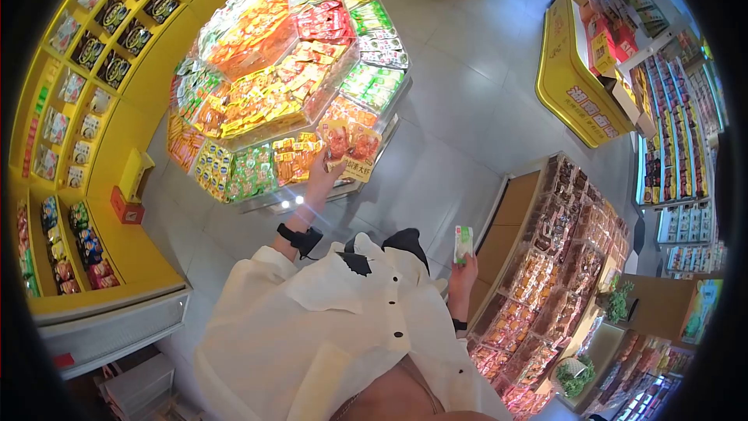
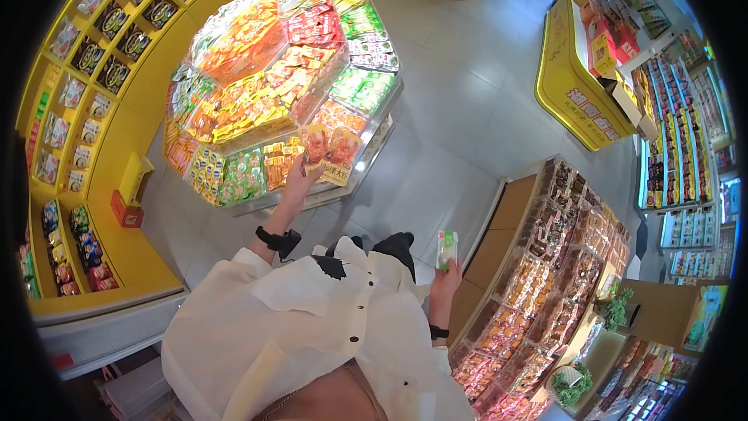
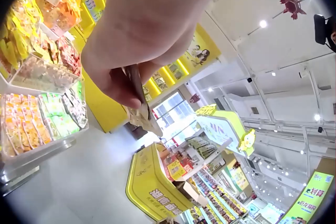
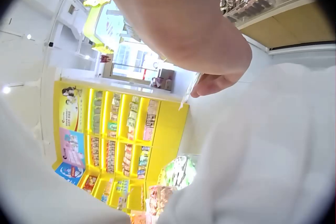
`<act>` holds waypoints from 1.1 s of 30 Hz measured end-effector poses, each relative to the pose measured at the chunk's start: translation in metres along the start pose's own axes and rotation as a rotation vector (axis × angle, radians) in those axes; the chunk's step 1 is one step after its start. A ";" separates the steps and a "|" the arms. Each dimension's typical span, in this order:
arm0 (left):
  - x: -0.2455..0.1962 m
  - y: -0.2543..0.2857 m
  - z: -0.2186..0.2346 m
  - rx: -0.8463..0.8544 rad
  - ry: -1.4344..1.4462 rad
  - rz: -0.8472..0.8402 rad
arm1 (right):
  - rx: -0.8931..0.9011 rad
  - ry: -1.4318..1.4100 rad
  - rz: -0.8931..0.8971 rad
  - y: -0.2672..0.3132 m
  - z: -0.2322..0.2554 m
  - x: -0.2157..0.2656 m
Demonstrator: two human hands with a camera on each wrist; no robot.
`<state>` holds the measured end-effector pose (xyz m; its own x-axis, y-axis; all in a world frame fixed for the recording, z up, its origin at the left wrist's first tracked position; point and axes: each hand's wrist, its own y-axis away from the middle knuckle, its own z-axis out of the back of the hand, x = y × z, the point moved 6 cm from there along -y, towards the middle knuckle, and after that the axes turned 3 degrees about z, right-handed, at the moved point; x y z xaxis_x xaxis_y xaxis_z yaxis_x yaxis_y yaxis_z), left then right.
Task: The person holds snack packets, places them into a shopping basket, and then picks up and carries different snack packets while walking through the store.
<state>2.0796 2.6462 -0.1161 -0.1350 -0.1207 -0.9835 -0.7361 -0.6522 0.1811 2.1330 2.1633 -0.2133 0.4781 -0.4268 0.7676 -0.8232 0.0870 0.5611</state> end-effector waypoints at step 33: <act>0.005 -0.468 -0.196 -1.054 0.708 0.152 | 0.656 0.543 -0.171 -0.515 -0.518 0.244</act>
<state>2.5534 2.8045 -0.2056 0.4490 -0.4040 -0.7970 0.1797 -0.8330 0.5234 2.8321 2.4810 -0.1548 0.5542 0.1168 0.8242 -0.6568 -0.5469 0.5192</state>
